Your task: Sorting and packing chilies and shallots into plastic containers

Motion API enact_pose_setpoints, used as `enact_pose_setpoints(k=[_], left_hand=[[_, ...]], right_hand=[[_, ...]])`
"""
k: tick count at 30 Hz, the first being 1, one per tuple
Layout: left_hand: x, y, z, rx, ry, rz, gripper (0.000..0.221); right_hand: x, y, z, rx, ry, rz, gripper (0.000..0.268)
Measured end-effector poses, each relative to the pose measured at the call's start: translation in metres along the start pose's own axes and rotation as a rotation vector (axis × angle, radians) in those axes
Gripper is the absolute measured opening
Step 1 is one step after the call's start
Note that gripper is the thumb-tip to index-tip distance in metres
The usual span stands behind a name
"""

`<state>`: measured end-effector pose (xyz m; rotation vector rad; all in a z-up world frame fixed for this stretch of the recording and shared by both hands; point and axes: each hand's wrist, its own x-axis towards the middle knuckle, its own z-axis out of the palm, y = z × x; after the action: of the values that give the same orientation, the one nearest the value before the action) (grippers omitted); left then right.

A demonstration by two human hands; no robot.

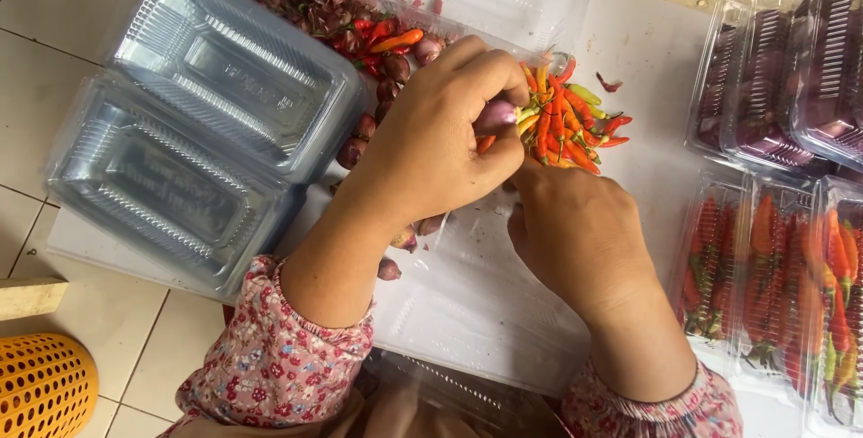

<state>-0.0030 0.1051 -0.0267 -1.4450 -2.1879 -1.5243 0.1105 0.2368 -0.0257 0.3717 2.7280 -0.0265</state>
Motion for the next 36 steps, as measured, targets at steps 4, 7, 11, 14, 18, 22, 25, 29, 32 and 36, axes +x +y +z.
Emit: enact_pose_setpoints(k=[4, 7, 11, 14, 18, 22, 25, 29, 32, 36], left_hand=[[0.002, 0.004, -0.010, -0.160, -0.151, 0.079, 0.018], [-0.002, -0.002, -0.013, -0.238, -0.403, 0.050, 0.017], [-0.005, -0.004, -0.009, -0.095, -0.666, -0.124, 0.018], [-0.007, -0.005, -0.002, 0.011, -0.748, -0.165, 0.014], [-0.008, -0.012, 0.003, 0.074, -0.785, -0.191, 0.032], [-0.012, -0.016, 0.003, 0.094, -0.753, -0.207, 0.039], [-0.010, -0.011, 0.001, 0.116, -0.750, -0.227, 0.031], [-0.010, -0.007, -0.003, 0.241, -0.757, -0.319, 0.037], [-0.009, -0.007, -0.003, 0.299, -0.774, -0.357, 0.036], [-0.009, -0.007, -0.003, 0.305, -0.773, -0.362, 0.030]], right_hand=[[0.006, 0.012, 0.008, 0.053, 0.144, -0.084, 0.013], [0.004, 0.023, 0.004, 0.105, 0.127, -0.164, 0.026], [0.001, 0.023, -0.006, 0.138, -0.063, -0.070, 0.021], [0.002, 0.022, -0.006, 0.125, -0.084, -0.044, 0.017], [0.000, 0.020, -0.009, 0.128, -0.090, -0.038, 0.020], [0.000, 0.020, -0.008, 0.106, -0.090, -0.013, 0.028], [0.002, 0.021, -0.008, 0.119, -0.088, -0.036, 0.022], [0.002, 0.023, -0.005, 0.069, -0.086, -0.042, 0.023], [0.001, 0.020, -0.012, 0.084, -0.084, -0.045, 0.034], [0.002, 0.022, -0.008, 0.174, 0.057, -0.140, 0.042]])
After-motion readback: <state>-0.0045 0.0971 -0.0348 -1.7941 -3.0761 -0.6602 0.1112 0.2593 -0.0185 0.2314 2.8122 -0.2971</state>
